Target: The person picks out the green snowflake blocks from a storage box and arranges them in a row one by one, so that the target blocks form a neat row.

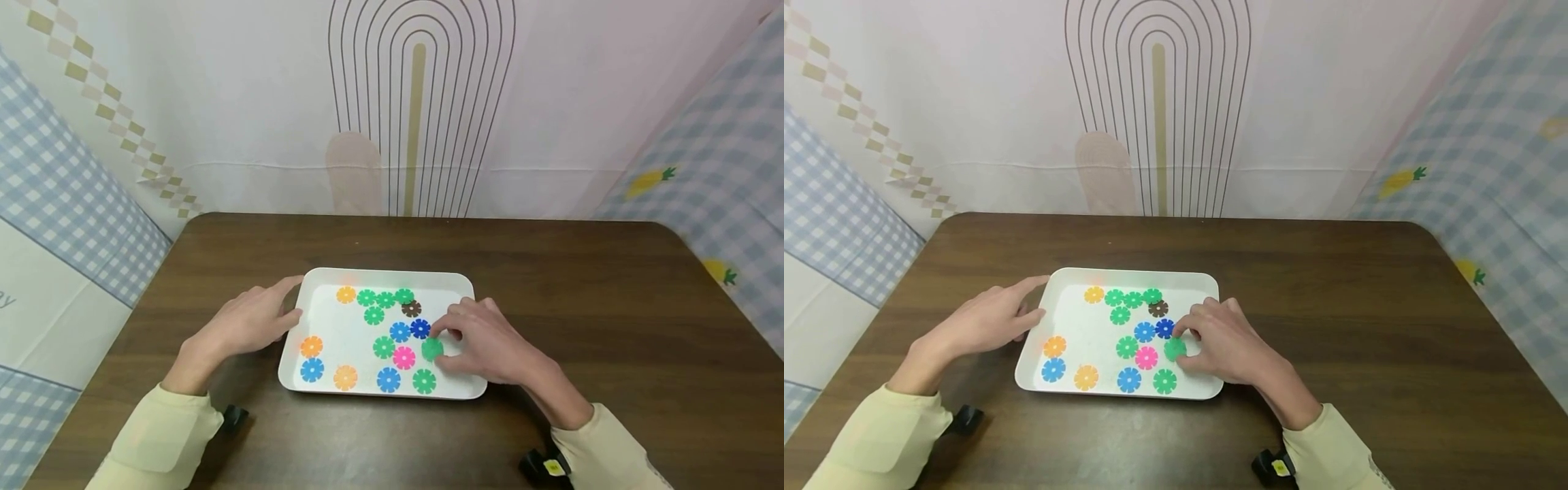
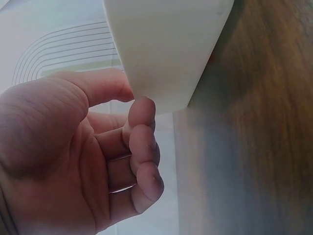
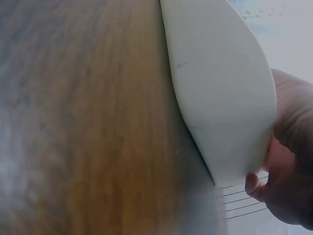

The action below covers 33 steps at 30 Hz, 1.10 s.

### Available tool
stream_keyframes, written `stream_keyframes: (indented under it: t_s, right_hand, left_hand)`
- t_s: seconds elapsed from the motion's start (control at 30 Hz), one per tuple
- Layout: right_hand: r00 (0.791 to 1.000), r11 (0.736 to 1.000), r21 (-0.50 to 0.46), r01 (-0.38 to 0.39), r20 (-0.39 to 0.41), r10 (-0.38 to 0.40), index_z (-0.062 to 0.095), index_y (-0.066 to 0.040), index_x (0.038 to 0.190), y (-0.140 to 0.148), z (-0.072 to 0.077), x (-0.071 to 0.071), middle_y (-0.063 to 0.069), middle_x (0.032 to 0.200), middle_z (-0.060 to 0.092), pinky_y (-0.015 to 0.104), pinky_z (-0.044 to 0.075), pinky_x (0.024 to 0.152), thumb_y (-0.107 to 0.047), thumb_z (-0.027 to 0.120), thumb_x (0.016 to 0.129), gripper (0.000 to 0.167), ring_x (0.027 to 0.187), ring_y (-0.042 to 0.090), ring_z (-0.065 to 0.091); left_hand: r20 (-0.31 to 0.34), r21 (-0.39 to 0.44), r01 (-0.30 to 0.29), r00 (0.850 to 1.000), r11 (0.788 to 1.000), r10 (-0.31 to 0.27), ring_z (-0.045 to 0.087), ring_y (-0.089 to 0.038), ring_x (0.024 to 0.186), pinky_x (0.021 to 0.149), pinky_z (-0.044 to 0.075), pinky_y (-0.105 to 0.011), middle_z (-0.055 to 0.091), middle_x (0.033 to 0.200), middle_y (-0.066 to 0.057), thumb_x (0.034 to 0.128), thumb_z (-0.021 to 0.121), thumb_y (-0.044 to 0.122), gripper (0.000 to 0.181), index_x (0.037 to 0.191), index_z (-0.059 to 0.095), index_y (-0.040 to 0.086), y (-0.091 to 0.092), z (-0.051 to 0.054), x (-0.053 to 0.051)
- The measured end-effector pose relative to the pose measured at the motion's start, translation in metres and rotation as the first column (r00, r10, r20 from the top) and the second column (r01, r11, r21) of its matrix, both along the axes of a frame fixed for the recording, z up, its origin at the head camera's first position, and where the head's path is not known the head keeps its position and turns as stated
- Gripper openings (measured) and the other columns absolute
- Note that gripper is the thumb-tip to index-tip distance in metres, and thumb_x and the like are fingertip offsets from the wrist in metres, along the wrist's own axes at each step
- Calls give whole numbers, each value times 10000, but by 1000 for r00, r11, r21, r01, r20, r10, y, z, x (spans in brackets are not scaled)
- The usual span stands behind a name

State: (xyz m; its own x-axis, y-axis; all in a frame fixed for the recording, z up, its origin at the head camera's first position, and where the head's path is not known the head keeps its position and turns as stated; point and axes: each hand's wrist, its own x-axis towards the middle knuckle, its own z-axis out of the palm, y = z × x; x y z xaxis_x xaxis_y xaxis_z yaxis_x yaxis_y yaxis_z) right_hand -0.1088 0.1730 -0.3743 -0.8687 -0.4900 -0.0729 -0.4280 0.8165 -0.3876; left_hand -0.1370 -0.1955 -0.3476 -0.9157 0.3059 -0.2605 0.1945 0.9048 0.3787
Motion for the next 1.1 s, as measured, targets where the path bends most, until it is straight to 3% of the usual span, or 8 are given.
stream_keyframes:
  t_s: [0.17,0.43,0.53,0.67,0.87,1.1]
  right_hand:
    - [999,998,-65,19,-35,-22,808,-231,1100,4,3,-1,-107,798,562,427,302,876,-340,867,837,291,866,109,465]
    - [993,979,-169,116,40,-111,790,-216,1142,14,13,-2,-59,612,405,400,327,788,-271,882,852,309,715,158,419]
    - [989,966,-213,145,67,-134,779,-192,1173,19,14,-4,-75,566,359,330,369,683,-258,867,870,322,598,135,388]
    - [981,941,-280,188,107,-164,762,-166,1218,28,17,-6,-66,559,352,287,337,520,-245,854,885,354,500,117,361]
    - [970,914,-329,238,127,-207,737,-159,1253,41,21,-9,-60,567,334,292,346,525,-257,840,901,380,497,121,350]
    - [966,896,-361,259,88,-243,730,-140,1252,49,23,-11,-54,575,342,289,336,517,-255,854,890,400,498,130,356]
  left_hand:
    - [-5,-1,5,1000,1000,-5,576,-190,792,709,465,-400,660,858,-14,1050,580,324,675,1629,352,63,-1,-1,0]
    - [-4,-2,2,1000,1000,-2,575,-207,814,729,469,-417,657,859,-26,1048,577,322,687,1634,337,54,0,-1,0]
    - [13,10,-1,1000,1000,1,547,-184,710,656,438,-377,606,765,-25,1054,565,311,711,1655,286,55,1,-1,1]
    - [47,29,-13,999,1000,11,527,-162,590,578,409,-335,582,681,-25,1054,555,281,757,1681,198,53,2,-1,1]
    - [68,51,-16,998,999,13,575,-159,569,556,421,-335,606,667,-27,1044,555,248,785,1687,156,40,3,-2,0]
    - [80,54,-14,997,998,10,594,-158,553,561,442,-338,602,672,-37,1045,550,235,802,1692,120,37,5,-2,1]
